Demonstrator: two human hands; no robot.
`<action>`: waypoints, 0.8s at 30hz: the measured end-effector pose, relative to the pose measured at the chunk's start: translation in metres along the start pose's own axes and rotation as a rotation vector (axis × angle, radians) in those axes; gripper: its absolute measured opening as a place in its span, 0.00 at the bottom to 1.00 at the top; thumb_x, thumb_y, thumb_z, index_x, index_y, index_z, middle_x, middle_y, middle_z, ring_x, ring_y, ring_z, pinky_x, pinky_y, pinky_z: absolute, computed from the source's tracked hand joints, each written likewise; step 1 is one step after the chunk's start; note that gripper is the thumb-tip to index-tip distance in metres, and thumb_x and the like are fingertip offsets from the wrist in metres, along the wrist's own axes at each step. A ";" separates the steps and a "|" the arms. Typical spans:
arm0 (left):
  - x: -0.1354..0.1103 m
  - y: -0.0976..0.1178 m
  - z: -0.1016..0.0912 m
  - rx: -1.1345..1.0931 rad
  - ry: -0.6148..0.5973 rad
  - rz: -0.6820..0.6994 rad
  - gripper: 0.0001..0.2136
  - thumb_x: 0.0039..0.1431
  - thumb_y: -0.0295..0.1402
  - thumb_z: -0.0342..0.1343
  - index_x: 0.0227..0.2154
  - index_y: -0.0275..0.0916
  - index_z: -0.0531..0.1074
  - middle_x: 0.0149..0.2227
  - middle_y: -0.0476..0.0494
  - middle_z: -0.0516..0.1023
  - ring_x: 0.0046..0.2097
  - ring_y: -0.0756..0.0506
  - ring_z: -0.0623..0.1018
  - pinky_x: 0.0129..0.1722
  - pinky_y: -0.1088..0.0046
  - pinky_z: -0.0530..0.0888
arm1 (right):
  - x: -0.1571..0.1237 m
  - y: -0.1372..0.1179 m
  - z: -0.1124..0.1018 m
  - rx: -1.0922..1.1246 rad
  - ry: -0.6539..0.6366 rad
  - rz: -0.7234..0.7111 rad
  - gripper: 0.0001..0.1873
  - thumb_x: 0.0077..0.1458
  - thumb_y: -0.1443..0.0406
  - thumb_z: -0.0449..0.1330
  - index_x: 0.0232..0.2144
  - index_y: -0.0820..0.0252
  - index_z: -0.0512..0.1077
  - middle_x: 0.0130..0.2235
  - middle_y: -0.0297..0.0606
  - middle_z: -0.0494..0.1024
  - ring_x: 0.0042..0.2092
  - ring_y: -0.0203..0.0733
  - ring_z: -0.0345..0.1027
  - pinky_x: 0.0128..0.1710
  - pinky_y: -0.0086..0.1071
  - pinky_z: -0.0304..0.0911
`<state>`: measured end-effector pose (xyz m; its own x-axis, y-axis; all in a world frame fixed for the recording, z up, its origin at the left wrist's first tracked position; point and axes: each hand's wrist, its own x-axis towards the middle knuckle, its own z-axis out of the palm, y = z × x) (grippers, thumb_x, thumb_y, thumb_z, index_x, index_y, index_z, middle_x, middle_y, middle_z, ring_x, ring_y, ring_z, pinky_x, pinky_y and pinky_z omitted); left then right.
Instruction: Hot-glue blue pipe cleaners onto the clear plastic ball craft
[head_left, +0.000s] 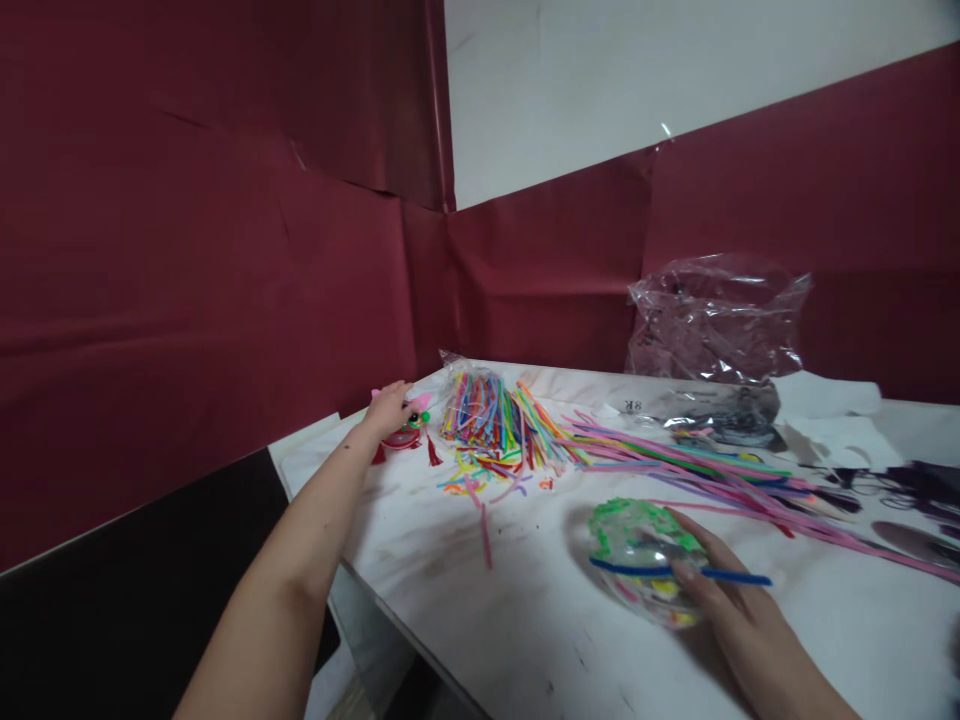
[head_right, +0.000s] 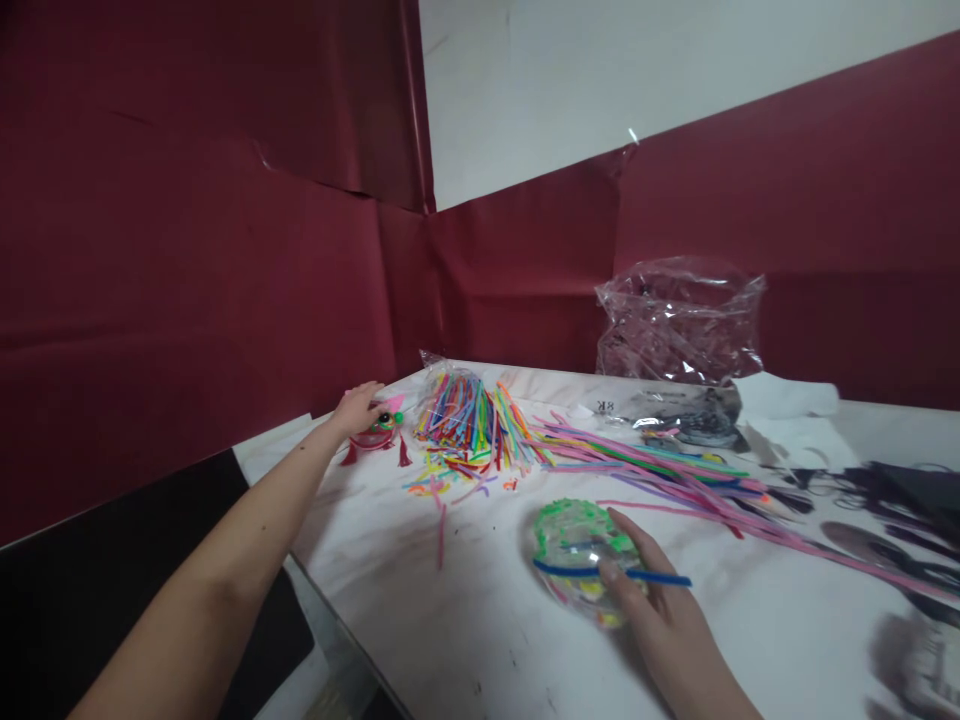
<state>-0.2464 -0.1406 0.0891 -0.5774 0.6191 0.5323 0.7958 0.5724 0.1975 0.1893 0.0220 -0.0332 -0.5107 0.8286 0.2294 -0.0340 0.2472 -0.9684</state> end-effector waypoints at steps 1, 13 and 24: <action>-0.006 -0.006 0.004 0.012 -0.016 0.023 0.22 0.48 0.36 0.62 0.48 0.39 0.71 0.53 0.36 0.72 0.56 0.35 0.69 0.55 0.61 0.64 | 0.001 0.001 -0.001 -0.011 -0.014 0.003 0.36 0.48 0.46 0.58 0.56 0.56 0.64 0.55 0.44 0.73 0.57 0.56 0.65 0.56 0.42 0.61; -0.089 -0.031 0.013 0.038 0.120 0.220 0.29 0.41 0.35 0.67 0.50 0.41 0.68 0.59 0.35 0.65 0.59 0.29 0.62 0.59 0.50 0.57 | 0.000 0.004 -0.007 -0.098 -0.060 0.039 0.36 0.48 0.45 0.58 0.56 0.53 0.64 0.58 0.42 0.70 0.59 0.57 0.62 0.62 0.45 0.52; -0.111 -0.067 0.017 -0.172 0.173 0.152 0.39 0.34 0.39 0.71 0.53 0.37 0.63 0.62 0.33 0.61 0.63 0.31 0.61 0.62 0.53 0.58 | 0.011 0.020 -0.012 -0.052 -0.057 0.119 0.39 0.39 0.44 0.63 0.53 0.49 0.68 0.58 0.40 0.70 0.62 0.59 0.56 0.60 0.42 0.57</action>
<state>-0.2383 -0.2385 0.0027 -0.4211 0.5812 0.6963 0.8987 0.3711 0.2338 0.1930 0.0422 -0.0487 -0.5563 0.8242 0.1061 0.0739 0.1762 -0.9816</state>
